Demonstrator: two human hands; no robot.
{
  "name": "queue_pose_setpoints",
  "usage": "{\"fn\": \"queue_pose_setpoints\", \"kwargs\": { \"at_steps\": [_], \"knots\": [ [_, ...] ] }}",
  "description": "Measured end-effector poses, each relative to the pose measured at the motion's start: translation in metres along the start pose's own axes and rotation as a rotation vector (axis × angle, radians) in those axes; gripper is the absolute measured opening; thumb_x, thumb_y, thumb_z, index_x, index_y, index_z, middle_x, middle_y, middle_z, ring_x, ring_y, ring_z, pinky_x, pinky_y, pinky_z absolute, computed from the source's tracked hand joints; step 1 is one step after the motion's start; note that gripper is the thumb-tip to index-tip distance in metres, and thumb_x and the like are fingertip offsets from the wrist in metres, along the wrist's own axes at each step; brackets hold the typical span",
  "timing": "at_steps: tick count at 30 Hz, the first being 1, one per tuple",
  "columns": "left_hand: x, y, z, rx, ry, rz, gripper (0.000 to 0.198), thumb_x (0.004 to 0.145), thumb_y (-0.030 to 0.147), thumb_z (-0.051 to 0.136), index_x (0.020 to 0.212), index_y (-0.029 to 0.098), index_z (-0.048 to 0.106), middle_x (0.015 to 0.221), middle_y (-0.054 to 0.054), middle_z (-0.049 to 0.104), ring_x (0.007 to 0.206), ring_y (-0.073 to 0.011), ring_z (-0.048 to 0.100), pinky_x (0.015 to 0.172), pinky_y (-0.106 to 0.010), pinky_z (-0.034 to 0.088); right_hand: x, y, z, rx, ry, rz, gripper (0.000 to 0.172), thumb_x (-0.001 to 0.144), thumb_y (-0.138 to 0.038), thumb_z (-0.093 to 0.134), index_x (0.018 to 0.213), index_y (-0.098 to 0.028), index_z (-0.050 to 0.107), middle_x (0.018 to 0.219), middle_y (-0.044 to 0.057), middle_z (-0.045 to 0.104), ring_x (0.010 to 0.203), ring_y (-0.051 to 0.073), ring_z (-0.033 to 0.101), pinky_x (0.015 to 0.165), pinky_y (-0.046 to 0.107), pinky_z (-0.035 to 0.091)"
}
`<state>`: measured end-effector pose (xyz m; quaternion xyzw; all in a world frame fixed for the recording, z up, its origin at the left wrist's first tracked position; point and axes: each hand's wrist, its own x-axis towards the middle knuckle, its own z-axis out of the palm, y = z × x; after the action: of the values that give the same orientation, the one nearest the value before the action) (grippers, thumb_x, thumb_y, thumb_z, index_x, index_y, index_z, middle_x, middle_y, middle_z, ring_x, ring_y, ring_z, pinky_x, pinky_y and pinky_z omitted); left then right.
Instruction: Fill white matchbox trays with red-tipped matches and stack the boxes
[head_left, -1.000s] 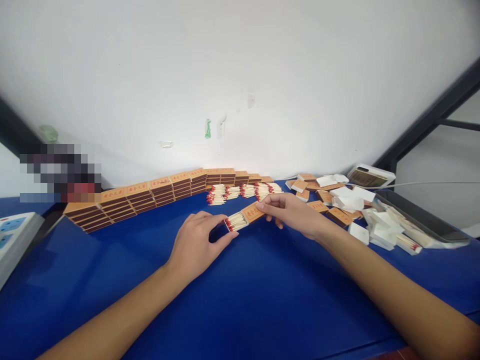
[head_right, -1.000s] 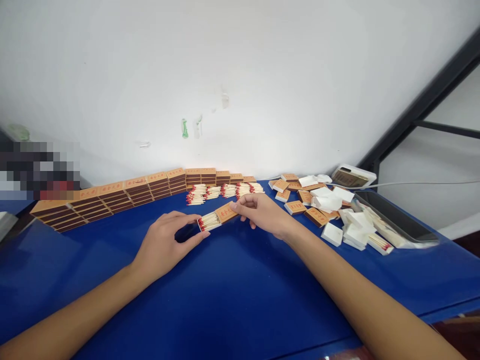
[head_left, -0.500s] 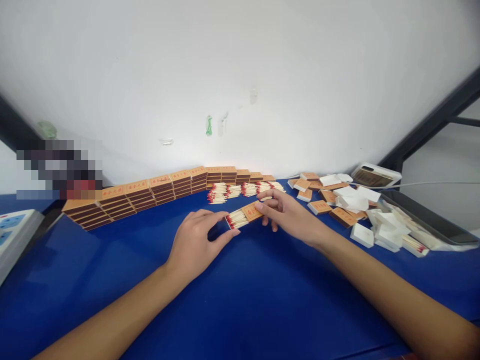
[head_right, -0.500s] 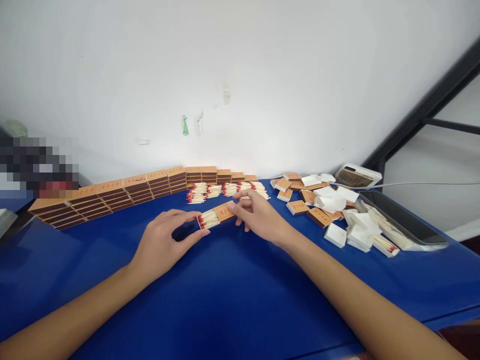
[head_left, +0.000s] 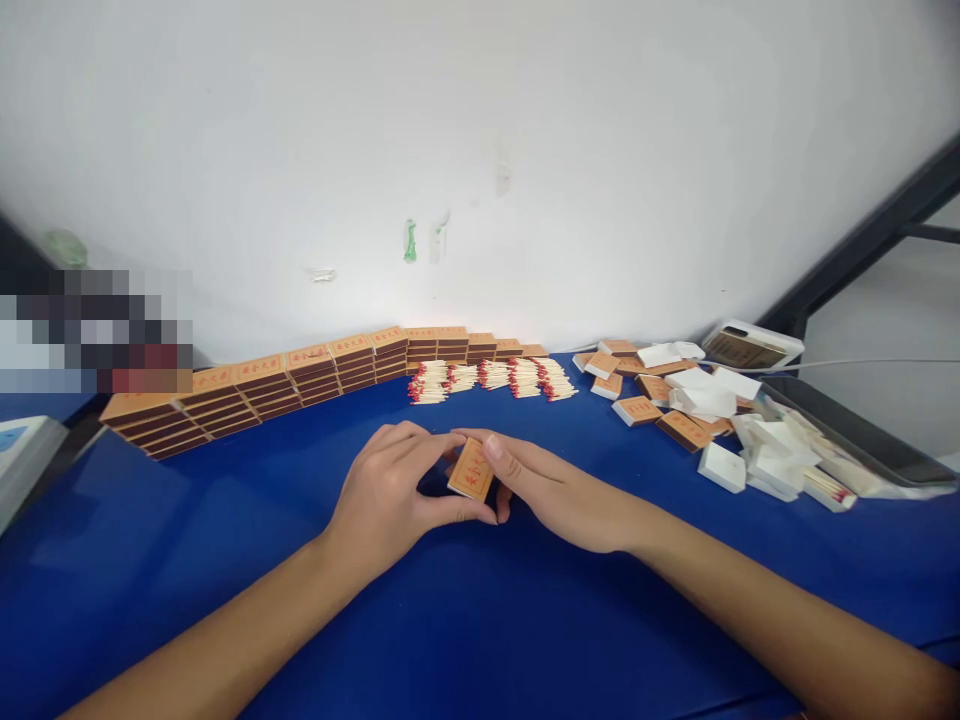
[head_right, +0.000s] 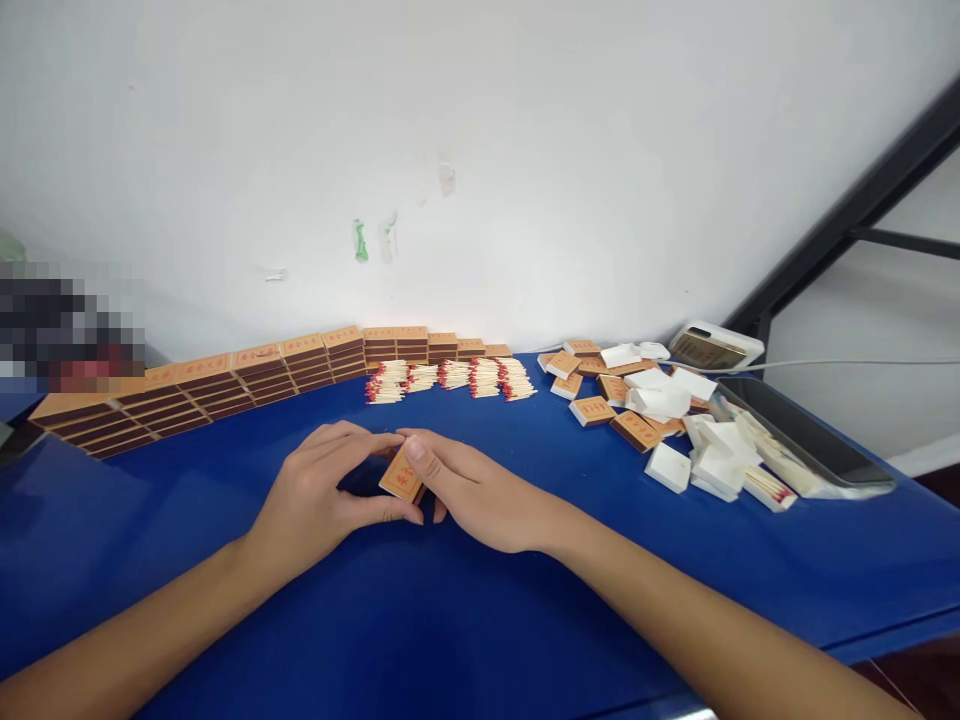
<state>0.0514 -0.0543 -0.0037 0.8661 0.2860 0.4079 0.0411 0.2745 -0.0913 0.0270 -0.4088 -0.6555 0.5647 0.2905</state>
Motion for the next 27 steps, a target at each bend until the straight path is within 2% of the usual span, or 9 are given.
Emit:
{"fn": "queue_pose_setpoints", "kwargs": {
  "at_steps": [6,11,15,19,21,24,27],
  "knots": [
    [0.000,0.001,0.000,-0.005,0.028,0.005,0.062,0.078,0.068,0.085,0.119,0.023,0.071,0.095,-0.004,0.080,0.085,-0.0231,0.072,0.080,-0.041,0.055,-0.001,-0.001,0.002,-0.074,-0.028,-0.031,0.066,0.108,-0.071,0.037,0.153,-0.027,0.054,0.093,0.003,0.063,0.082,0.019,0.061,0.076,0.035,0.056],
    [0.001,0.001,0.001,0.021,0.068,-0.028,0.029,0.089,0.038,0.084,0.108,0.020,0.072,0.090,-0.003,0.078,0.082,-0.0225,0.070,0.076,-0.040,0.056,0.004,0.000,-0.013,-0.120,0.087,0.046,0.073,0.105,-0.072,0.045,0.160,-0.025,0.044,0.107,0.009,0.069,0.083,0.020,0.066,0.066,0.034,0.057],
    [0.001,-0.001,0.002,-0.004,0.063,-0.096,0.026,0.091,0.031,0.079,0.114,0.021,0.073,0.093,-0.003,0.079,0.085,-0.0223,0.069,0.076,-0.039,0.059,0.009,0.001,-0.033,-0.343,0.110,-0.102,0.057,0.099,-0.055,0.069,0.148,-0.027,0.060,0.121,0.009,0.071,0.096,0.022,0.067,0.073,0.036,0.057],
    [0.000,-0.004,0.004,-0.003,0.069,-0.098,0.027,0.095,0.032,0.075,0.121,0.022,0.072,0.096,-0.004,0.079,0.087,-0.0229,0.070,0.078,-0.040,0.060,0.014,-0.005,-0.044,-0.534,0.109,-0.233,0.040,0.095,-0.048,0.075,0.130,-0.029,0.071,0.120,0.006,0.073,0.093,0.021,0.067,0.076,0.036,0.055],
    [0.001,-0.004,0.003,0.014,0.089,-0.114,0.031,0.097,0.032,0.074,0.126,0.023,0.069,0.103,-0.005,0.079,0.094,-0.0245,0.070,0.084,-0.042,0.061,0.022,-0.011,-0.049,-0.594,0.091,-0.250,0.040,0.094,-0.048,0.077,0.127,-0.027,0.072,0.114,0.007,0.074,0.091,0.021,0.067,0.075,0.035,0.055],
    [0.003,-0.002,0.000,0.068,0.173,-0.238,0.037,0.097,0.036,0.074,0.128,0.022,0.062,0.117,-0.009,0.074,0.110,-0.0283,0.067,0.096,-0.046,0.057,0.047,-0.024,-0.060,-0.683,0.146,-0.294,0.042,0.092,-0.046,0.078,0.127,-0.023,0.073,0.110,0.008,0.074,0.092,0.023,0.067,0.078,0.037,0.054],
    [0.005,0.000,-0.002,0.093,0.169,-0.343,0.021,0.098,0.037,0.071,0.106,0.022,0.059,0.103,-0.006,0.069,0.101,-0.0262,0.063,0.087,-0.042,0.054,0.087,-0.039,-0.073,-0.738,0.256,-0.371,0.043,0.091,-0.043,0.077,0.127,-0.020,0.075,0.116,0.012,0.072,0.100,0.026,0.066,0.085,0.041,0.054]
  ]
}}
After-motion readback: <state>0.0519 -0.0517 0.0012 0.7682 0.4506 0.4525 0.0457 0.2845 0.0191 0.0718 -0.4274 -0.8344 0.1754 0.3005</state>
